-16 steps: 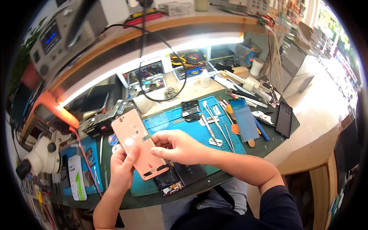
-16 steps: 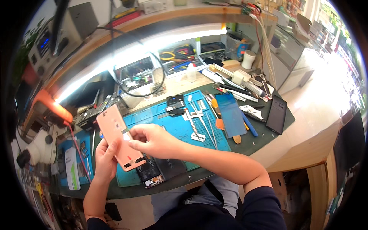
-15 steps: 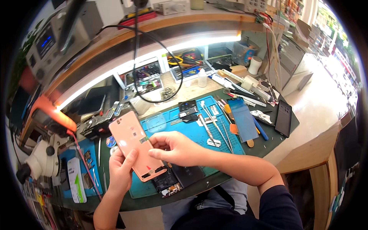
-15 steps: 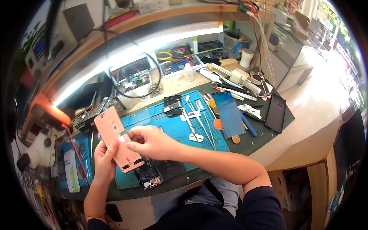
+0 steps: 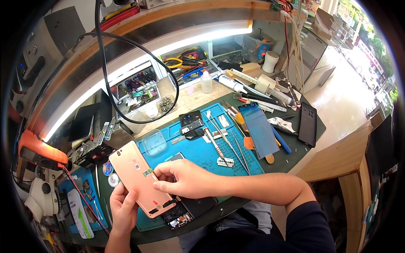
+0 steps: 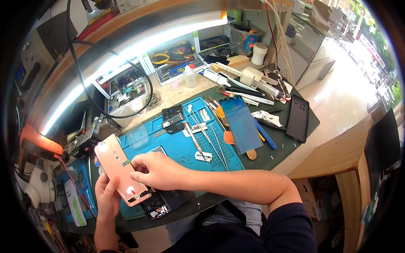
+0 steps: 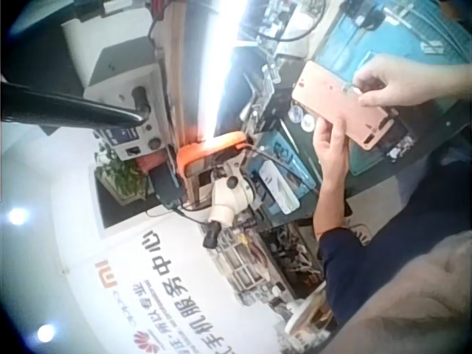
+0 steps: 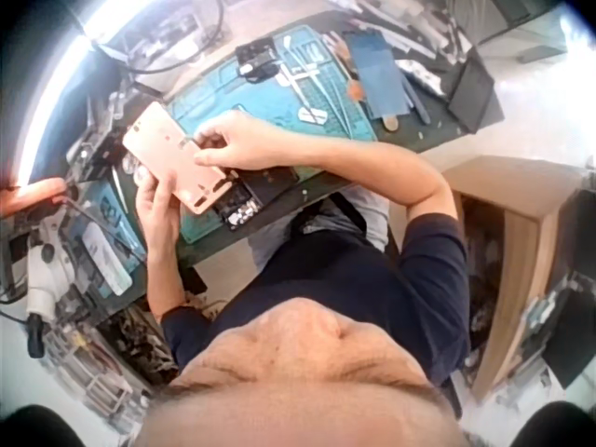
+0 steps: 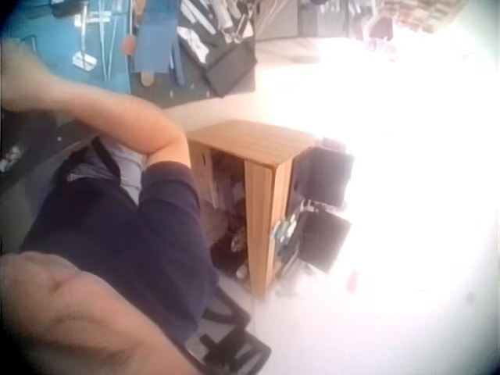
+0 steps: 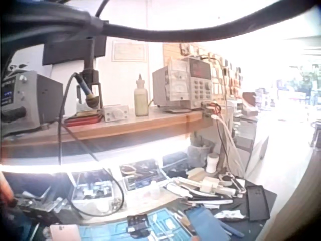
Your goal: The person disassembles a smartphone, removes the battery, and tests the device by powering it on. They then handle a replacement back cover and screen assembly, aligning and attaching components to the phone chassis.
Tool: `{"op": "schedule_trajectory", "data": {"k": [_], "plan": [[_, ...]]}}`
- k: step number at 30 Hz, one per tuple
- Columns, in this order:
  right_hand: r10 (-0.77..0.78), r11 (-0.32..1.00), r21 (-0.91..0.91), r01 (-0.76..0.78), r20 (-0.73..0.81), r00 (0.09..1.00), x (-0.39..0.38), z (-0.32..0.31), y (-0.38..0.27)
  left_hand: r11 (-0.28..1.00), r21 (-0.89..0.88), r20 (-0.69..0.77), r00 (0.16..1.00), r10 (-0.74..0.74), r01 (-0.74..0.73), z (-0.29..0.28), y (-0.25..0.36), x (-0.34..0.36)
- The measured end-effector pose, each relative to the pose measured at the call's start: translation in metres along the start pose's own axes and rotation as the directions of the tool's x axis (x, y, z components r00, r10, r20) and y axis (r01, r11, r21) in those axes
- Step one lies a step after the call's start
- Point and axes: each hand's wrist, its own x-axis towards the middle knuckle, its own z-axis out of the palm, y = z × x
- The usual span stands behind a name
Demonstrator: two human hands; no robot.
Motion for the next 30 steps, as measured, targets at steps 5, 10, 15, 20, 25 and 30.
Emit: {"op": "schedule_trajectory", "data": {"k": [5, 10, 15, 20, 25, 30], "plan": [[-0.036, 0.998, -0.045, 0.034, -0.036, 0.999, -0.004, -0.001, -0.011, 0.998, 0.039, 0.023, 0.998, 0.053, -0.054, -0.003, 0.001, -0.007], [0.052, 0.996, -0.071, -0.060, -0.105, 0.993, -0.006, 0.001, -0.013, 0.997, 0.074, 0.079, 0.997, 0.019, -0.025, -0.007, -0.003, 0.000], [0.102, 0.994, -0.019, -0.104, -0.075, 0.992, -0.005, 0.007, -0.014, 0.996, 0.070, 0.112, 0.993, 0.040, -0.048, -0.011, -0.006, -0.002], [-0.043, 0.983, -0.184, 0.013, -0.160, 0.986, -0.006, 0.004, -0.015, 0.995, 0.089, 0.051, 0.998, 0.047, -0.051, -0.011, -0.005, 0.000], [-0.333, 0.567, -0.797, -0.206, -0.451, 0.828, -0.033, -0.038, -0.059, 0.998, -0.012, -0.058, 0.996, 0.065, -0.066, -0.003, 0.002, -0.001], [-0.294, -0.043, -0.738, -0.673, -0.634, 0.715, -0.116, -0.102, -0.035, 0.991, -0.045, -0.022, 0.991, 0.129, -0.130, 0.004, 0.008, -0.002]]}}
